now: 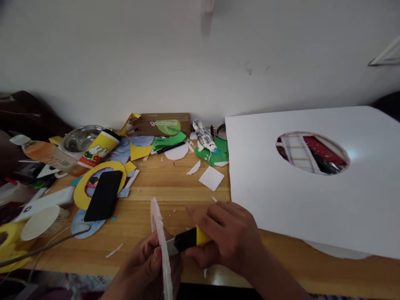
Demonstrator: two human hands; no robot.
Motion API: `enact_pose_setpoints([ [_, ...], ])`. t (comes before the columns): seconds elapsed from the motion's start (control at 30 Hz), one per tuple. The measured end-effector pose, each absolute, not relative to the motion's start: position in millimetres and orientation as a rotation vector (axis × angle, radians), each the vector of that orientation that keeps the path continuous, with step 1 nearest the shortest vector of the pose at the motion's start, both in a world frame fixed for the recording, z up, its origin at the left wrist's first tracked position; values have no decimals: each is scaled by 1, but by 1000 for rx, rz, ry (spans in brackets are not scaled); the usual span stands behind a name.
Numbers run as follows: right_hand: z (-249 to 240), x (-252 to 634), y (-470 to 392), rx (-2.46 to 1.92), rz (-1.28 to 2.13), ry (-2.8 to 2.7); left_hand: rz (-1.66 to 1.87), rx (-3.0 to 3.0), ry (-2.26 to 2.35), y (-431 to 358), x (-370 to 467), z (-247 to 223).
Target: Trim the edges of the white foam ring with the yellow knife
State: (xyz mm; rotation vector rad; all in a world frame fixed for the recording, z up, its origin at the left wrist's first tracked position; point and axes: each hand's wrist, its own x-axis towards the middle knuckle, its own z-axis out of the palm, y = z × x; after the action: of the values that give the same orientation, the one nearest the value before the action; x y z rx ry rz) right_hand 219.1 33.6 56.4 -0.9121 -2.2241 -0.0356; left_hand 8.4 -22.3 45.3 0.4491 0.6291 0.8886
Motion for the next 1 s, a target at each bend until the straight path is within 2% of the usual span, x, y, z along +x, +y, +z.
enact_pose_setpoints([
  [0.33,63,214,29,-906,26,-2212,788,566,697,-21,6,51],
  [0.6,62,207,27,-907,9,-2192,1038,353,750,-14,14,53],
  [0.8,65,202,29,-875,27,-2159,1050,355,785,-13,12,70],
  [1.0,67,200,34,-878,38,-2180,1044,342,758,-16,11,64],
])
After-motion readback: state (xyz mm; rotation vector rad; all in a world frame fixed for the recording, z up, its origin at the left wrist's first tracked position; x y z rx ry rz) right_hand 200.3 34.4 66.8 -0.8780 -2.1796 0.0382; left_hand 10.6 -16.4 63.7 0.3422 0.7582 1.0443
